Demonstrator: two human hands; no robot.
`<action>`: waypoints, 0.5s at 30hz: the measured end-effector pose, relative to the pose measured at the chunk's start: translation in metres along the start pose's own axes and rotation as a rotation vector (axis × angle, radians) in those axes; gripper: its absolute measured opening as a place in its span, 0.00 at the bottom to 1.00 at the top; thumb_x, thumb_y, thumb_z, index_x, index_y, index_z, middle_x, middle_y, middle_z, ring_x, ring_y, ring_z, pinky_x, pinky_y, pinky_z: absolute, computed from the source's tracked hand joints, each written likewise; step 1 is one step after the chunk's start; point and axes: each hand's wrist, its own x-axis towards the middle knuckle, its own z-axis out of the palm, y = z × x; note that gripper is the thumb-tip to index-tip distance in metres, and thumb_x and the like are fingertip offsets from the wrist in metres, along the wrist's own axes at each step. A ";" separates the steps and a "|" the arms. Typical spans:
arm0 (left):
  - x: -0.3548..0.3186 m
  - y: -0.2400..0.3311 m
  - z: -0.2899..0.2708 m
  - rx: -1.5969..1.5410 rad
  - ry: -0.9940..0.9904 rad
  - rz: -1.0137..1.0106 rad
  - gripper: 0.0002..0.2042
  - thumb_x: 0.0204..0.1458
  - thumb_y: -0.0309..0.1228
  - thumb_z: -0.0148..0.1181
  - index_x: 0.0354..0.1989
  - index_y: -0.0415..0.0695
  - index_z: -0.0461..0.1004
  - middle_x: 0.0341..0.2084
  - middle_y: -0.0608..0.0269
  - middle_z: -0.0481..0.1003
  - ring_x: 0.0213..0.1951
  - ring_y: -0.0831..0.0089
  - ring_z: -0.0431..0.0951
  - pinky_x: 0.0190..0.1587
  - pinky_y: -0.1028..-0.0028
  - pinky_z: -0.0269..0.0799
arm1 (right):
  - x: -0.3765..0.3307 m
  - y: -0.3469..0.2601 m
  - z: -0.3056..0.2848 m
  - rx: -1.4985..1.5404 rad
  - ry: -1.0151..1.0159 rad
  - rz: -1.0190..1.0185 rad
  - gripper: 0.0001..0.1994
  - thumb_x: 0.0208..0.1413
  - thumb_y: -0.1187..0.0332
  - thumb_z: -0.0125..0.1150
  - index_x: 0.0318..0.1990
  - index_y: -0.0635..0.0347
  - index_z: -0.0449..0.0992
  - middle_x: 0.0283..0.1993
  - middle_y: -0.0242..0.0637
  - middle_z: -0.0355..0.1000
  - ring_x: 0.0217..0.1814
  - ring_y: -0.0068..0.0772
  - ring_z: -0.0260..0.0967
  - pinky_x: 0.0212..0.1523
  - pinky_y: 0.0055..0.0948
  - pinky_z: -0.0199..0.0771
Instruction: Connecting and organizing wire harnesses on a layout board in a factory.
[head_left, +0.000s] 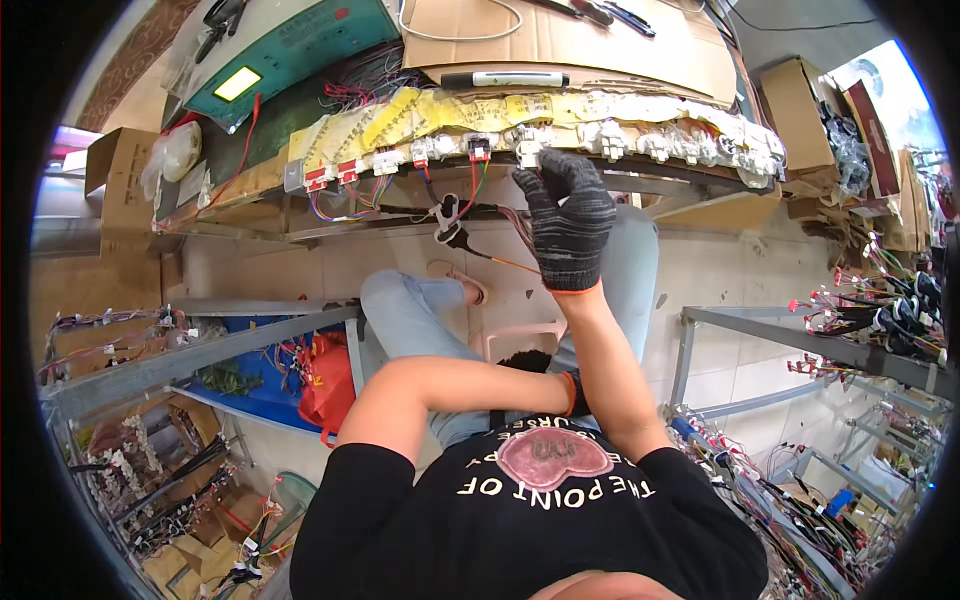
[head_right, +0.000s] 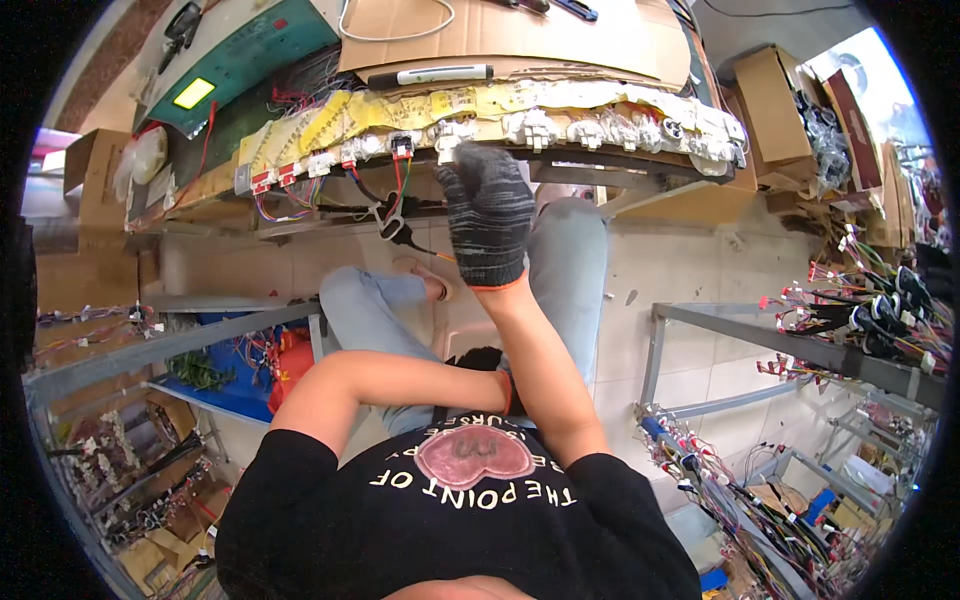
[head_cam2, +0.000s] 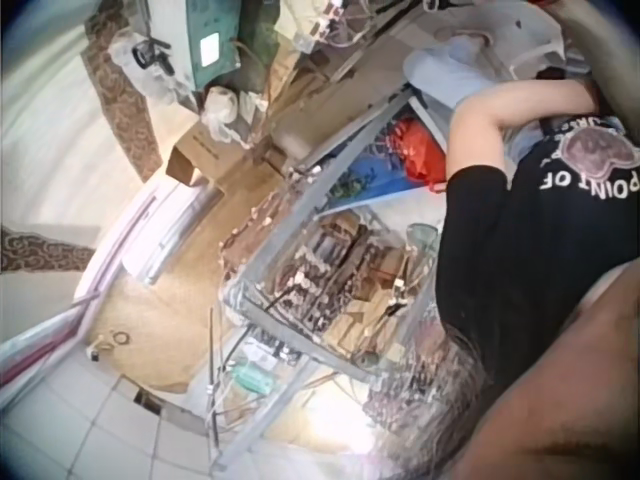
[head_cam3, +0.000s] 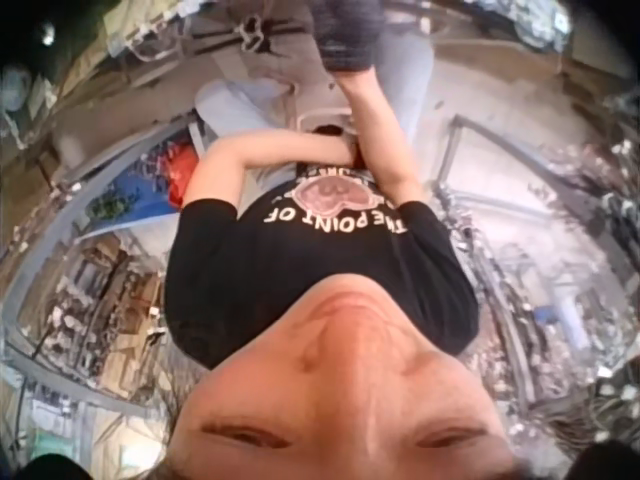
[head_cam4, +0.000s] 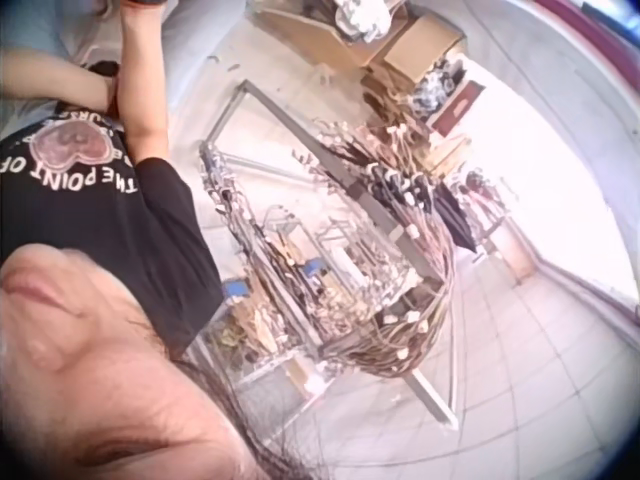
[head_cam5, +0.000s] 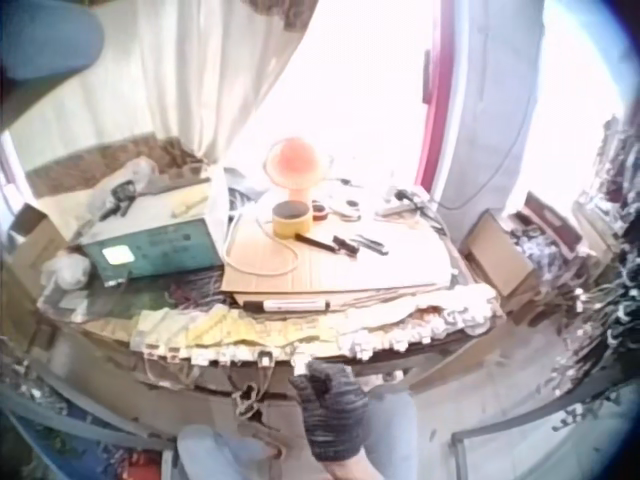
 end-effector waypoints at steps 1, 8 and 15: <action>0.006 0.004 -0.006 0.015 -0.007 -0.013 0.11 0.51 0.32 0.47 0.41 0.42 0.69 0.34 0.56 0.72 0.35 0.65 0.73 0.37 0.69 0.67 | 0.005 -0.001 -0.003 -0.051 -0.024 -0.098 0.12 0.41 0.75 0.65 0.36 0.64 0.73 0.31 0.36 0.71 0.26 0.23 0.66 0.29 0.22 0.68; 0.070 0.012 -0.053 0.099 -0.216 -0.048 0.11 0.49 0.31 0.48 0.38 0.41 0.70 0.29 0.54 0.74 0.28 0.62 0.75 0.29 0.67 0.69 | -0.083 -0.023 -0.166 -0.036 -0.749 0.224 0.14 0.42 0.72 0.64 0.40 0.61 0.73 0.36 0.36 0.70 0.36 0.26 0.66 0.41 0.26 0.66; -0.038 0.035 -0.123 -0.279 -0.579 -0.427 0.23 0.53 0.40 0.49 0.55 0.42 0.59 0.30 0.61 0.73 0.31 0.69 0.75 0.34 0.69 0.68 | -0.137 0.022 -0.178 0.918 -0.267 1.101 0.22 0.53 0.55 0.54 0.50 0.59 0.65 0.42 0.33 0.70 0.41 0.36 0.67 0.43 0.35 0.68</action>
